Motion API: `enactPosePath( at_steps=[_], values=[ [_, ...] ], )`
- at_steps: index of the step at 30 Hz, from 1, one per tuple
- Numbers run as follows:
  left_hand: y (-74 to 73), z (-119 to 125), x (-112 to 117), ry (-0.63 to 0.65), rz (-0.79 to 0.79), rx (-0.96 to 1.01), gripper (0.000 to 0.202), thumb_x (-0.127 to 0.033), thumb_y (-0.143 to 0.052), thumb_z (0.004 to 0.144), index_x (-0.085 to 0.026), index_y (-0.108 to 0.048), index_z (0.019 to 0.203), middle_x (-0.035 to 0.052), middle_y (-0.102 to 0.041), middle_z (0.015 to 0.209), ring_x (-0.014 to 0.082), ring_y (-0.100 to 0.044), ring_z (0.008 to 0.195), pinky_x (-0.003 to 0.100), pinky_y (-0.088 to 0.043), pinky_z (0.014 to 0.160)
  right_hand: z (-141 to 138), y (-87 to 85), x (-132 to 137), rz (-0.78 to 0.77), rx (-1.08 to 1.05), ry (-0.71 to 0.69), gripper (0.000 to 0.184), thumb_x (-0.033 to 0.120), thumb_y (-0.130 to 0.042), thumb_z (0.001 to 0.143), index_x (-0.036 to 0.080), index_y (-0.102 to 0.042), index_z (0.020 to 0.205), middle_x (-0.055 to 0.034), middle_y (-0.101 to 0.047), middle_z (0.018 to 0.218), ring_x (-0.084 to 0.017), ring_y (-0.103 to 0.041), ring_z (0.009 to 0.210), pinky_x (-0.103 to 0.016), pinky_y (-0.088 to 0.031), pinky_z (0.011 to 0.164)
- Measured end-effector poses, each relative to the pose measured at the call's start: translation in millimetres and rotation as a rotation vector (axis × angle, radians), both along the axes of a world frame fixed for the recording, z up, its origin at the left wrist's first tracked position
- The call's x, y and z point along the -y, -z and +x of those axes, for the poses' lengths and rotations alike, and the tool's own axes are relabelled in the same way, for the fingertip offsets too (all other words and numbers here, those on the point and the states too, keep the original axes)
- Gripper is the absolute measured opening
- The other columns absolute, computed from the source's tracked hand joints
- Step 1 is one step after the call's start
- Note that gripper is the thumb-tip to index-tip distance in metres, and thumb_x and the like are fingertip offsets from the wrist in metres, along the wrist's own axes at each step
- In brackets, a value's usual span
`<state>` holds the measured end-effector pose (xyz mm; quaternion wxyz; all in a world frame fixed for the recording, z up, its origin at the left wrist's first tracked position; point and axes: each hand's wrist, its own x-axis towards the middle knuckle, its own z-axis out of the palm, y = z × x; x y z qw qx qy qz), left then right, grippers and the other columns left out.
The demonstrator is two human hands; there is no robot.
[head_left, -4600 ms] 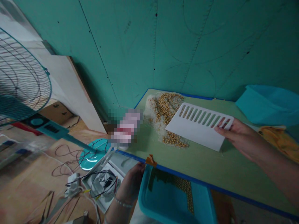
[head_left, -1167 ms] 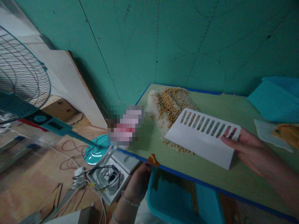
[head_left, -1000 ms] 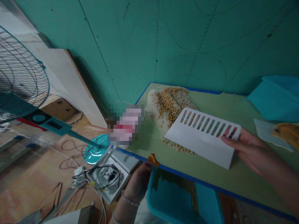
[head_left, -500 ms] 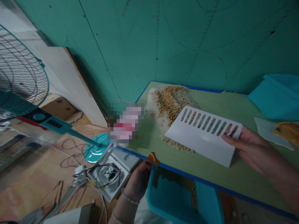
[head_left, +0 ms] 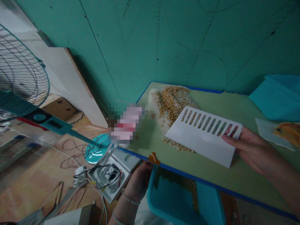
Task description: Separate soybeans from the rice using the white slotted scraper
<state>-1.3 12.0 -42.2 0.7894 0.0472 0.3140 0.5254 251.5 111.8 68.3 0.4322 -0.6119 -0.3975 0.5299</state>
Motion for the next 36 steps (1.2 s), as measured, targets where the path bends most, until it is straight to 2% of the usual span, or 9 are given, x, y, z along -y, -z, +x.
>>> enactPosePath(
  at_steps=[6,10,12,16,22,24,29,33,36],
  values=[
    [-9.6,1,-2,-0.004,-0.051,-0.009,0.013,-0.012,-0.055,0.070,-0.017,-0.062,0.061,-0.0043,-0.053,0.048,0.0097,-0.050,0.048,0.023,-0.042,0.057,4,3.1,0,0.029,-0.003,-0.026,0.049,0.044,-0.083,0.034,0.031,-0.065,0.078,0.0049,-0.072,0.078,-0.017,-0.064,0.080,-0.024,-0.047,0.067],
    [-14.7,0,-4,-0.019,-0.076,0.004,0.020,-0.007,-0.054,0.066,-0.017,-0.068,0.076,-0.0055,-0.054,0.048,0.0088,-0.049,0.046,0.021,-0.041,0.054,5,3.6,0,0.053,0.004,-0.045,0.047,0.044,-0.083,0.036,0.030,-0.065,0.078,0.0039,-0.073,0.078,-0.019,-0.065,0.079,-0.027,-0.048,0.069],
    [-15.6,0,-5,-0.004,-0.072,0.006,0.021,-0.008,-0.053,0.066,-0.017,-0.069,0.076,-0.0049,-0.056,0.048,0.0088,-0.050,0.047,0.021,-0.042,0.055,4,2.9,0,0.049,0.008,-0.052,0.046,0.043,-0.083,0.037,0.030,-0.065,0.077,0.0034,-0.073,0.078,-0.020,-0.065,0.077,-0.028,-0.049,0.068],
    [-14.3,-1,-3,0.018,-0.074,-0.070,0.017,-0.012,-0.053,0.069,-0.016,-0.069,0.068,-0.0011,-0.063,0.054,0.0121,-0.056,0.053,0.024,-0.043,0.058,2,0.1,0,0.045,0.012,-0.065,0.044,0.041,-0.083,0.039,0.030,-0.065,0.078,0.0027,-0.073,0.078,-0.021,-0.066,0.077,-0.029,-0.049,0.068],
    [-13.7,0,-1,0.055,-0.063,-0.101,0.024,-0.017,-0.051,0.073,-0.013,-0.070,0.087,0.0035,-0.069,0.067,0.0204,-0.064,0.073,0.030,-0.045,0.073,2,-2.3,2,0.058,0.015,-0.067,0.043,0.041,-0.082,0.038,0.030,-0.065,0.077,0.0028,-0.073,0.079,-0.022,-0.065,0.079,-0.030,-0.049,0.070],
    [-13.9,0,-2,0.051,-0.041,-0.102,0.023,-0.016,-0.051,0.072,-0.015,-0.069,0.086,0.0038,-0.071,0.072,0.0212,-0.064,0.077,0.031,-0.044,0.077,1,-2.6,2,0.048,0.005,-0.047,0.045,0.041,-0.083,0.037,0.030,-0.065,0.076,0.0035,-0.073,0.077,-0.021,-0.065,0.078,-0.028,-0.049,0.069],
    [-14.3,-1,-2,0.065,-0.071,-0.107,0.023,-0.016,-0.050,0.071,-0.014,-0.069,0.084,0.0047,-0.072,0.075,0.0209,-0.065,0.075,0.032,-0.044,0.079,1,-1.2,2,0.033,-0.013,-0.069,0.044,0.040,-0.083,0.038,0.029,-0.065,0.077,0.0032,-0.073,0.078,-0.019,-0.065,0.076,-0.027,-0.049,0.068],
    [-12.1,-1,0,0.060,-0.081,-0.101,0.023,-0.020,-0.053,0.071,-0.013,-0.070,0.085,0.0033,-0.069,0.063,0.0214,-0.064,0.074,0.032,-0.044,0.076,4,0.4,3,0.064,0.007,-0.105,0.043,0.040,-0.081,0.043,0.029,-0.064,0.080,0.0009,-0.073,0.083,-0.023,-0.066,0.079,-0.032,-0.051,0.070],
    [-10.1,-2,0,0.066,-0.091,-0.110,0.017,-0.021,-0.055,0.072,-0.014,-0.069,0.075,0.0034,-0.069,0.061,0.0200,-0.064,0.069,0.030,-0.044,0.071,5,0.4,3,0.059,0.025,-0.122,0.043,0.041,-0.081,0.043,0.029,-0.064,0.081,0.0004,-0.073,0.084,-0.024,-0.067,0.081,-0.034,-0.052,0.070]
  ],
)
